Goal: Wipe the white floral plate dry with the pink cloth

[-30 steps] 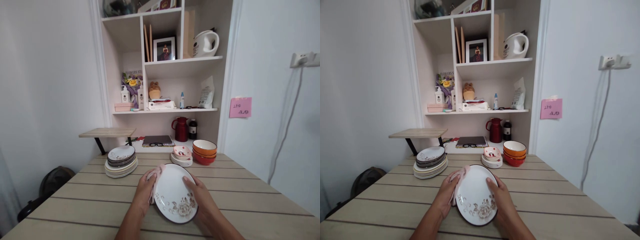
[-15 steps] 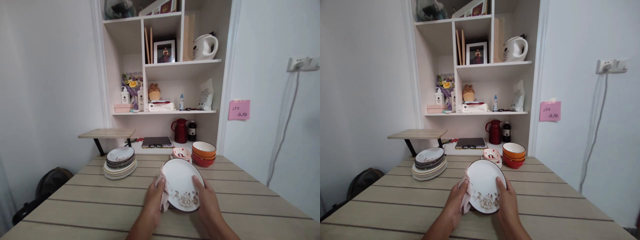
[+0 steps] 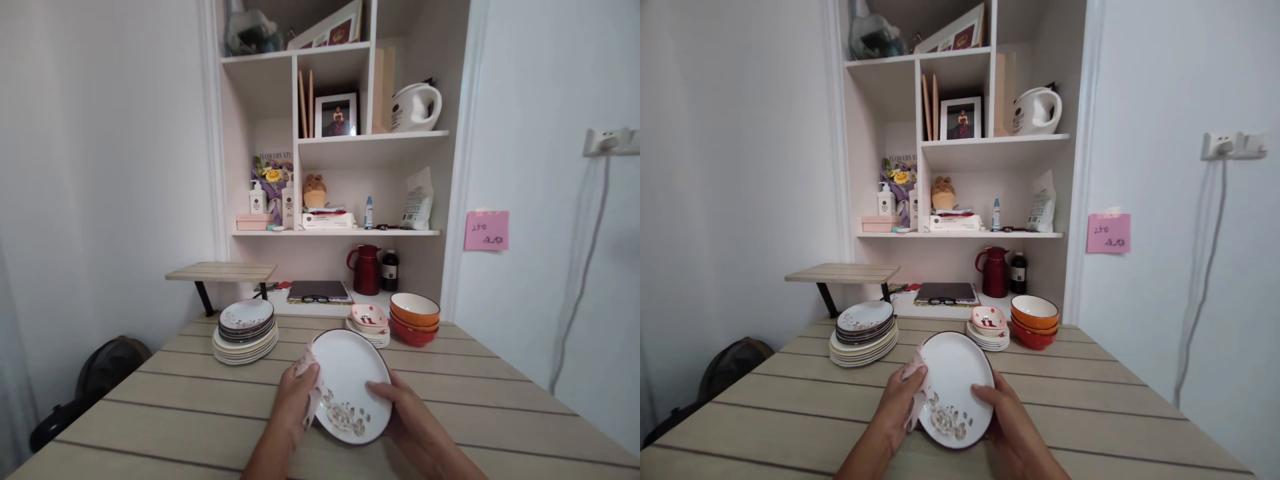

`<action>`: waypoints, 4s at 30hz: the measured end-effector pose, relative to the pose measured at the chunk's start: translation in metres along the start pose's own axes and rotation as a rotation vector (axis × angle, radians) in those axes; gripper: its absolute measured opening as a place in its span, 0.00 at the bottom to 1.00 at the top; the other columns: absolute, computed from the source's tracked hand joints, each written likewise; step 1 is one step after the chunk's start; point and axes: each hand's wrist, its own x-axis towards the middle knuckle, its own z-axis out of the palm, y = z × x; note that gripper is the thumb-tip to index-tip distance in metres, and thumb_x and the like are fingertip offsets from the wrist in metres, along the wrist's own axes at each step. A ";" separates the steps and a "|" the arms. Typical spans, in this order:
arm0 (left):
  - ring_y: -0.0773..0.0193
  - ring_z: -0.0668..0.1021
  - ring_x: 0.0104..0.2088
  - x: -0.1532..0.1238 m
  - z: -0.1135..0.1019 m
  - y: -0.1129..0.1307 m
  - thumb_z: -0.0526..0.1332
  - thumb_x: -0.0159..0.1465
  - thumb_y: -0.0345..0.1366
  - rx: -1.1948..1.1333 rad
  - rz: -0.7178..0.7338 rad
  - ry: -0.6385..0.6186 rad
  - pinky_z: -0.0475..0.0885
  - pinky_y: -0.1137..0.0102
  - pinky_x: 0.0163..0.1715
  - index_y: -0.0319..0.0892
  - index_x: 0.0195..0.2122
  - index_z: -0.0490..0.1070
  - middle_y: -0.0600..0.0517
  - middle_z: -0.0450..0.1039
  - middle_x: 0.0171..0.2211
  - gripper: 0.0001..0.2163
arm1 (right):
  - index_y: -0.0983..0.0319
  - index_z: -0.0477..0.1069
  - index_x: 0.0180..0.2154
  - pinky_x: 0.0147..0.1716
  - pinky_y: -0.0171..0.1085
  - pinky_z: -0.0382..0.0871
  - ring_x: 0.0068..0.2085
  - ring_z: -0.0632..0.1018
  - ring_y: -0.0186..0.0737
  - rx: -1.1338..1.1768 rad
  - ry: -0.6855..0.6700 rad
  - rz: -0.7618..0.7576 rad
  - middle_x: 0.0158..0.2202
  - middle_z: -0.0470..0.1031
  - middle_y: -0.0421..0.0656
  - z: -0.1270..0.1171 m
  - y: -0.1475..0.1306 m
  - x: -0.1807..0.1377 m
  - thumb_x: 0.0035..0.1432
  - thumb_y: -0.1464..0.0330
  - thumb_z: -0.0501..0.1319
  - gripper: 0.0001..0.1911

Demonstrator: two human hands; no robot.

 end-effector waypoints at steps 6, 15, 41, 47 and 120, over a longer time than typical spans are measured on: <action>0.61 0.78 0.29 -0.001 0.000 0.011 0.74 0.44 0.45 0.055 0.080 -0.009 0.71 0.71 0.32 0.36 0.37 0.77 0.45 0.80 0.33 0.22 | 0.65 0.70 0.48 0.38 0.50 0.76 0.34 0.82 0.51 -0.211 -0.184 0.055 0.36 0.82 0.53 0.008 -0.035 0.005 0.41 0.69 0.71 0.30; 0.57 0.80 0.34 0.000 -0.001 0.014 0.73 0.46 0.47 -0.025 0.111 0.004 0.74 0.67 0.37 0.37 0.44 0.74 0.46 0.80 0.32 0.27 | 0.67 0.73 0.44 0.31 0.45 0.76 0.29 0.82 0.51 -0.205 -0.085 -0.138 0.31 0.83 0.51 0.041 -0.034 0.026 0.43 0.63 0.71 0.26; 0.54 0.81 0.40 -0.002 0.010 0.006 0.73 0.48 0.43 -0.196 0.002 -0.013 0.77 0.65 0.38 0.39 0.46 0.73 0.44 0.80 0.39 0.25 | 0.64 0.63 0.58 0.36 0.42 0.76 0.37 0.82 0.48 0.160 -0.036 -0.098 0.40 0.83 0.49 0.029 -0.001 0.019 0.44 0.65 0.71 0.39; 0.56 0.81 0.36 -0.003 0.004 0.017 0.72 0.51 0.45 -0.086 0.051 -0.081 0.76 0.67 0.37 0.37 0.46 0.74 0.43 0.80 0.38 0.25 | 0.53 0.61 0.59 0.37 0.39 0.72 0.41 0.80 0.45 -0.041 -0.163 -0.152 0.47 0.80 0.43 0.017 -0.024 0.004 0.47 0.63 0.69 0.37; 0.54 0.81 0.44 -0.020 0.035 -0.002 0.72 0.51 0.46 -0.217 -0.088 -0.145 0.75 0.64 0.45 0.43 0.52 0.72 0.44 0.79 0.44 0.27 | 0.54 0.65 0.56 0.41 0.42 0.76 0.40 0.81 0.43 0.408 0.228 -0.377 0.42 0.82 0.41 0.035 0.006 0.018 0.43 0.62 0.71 0.37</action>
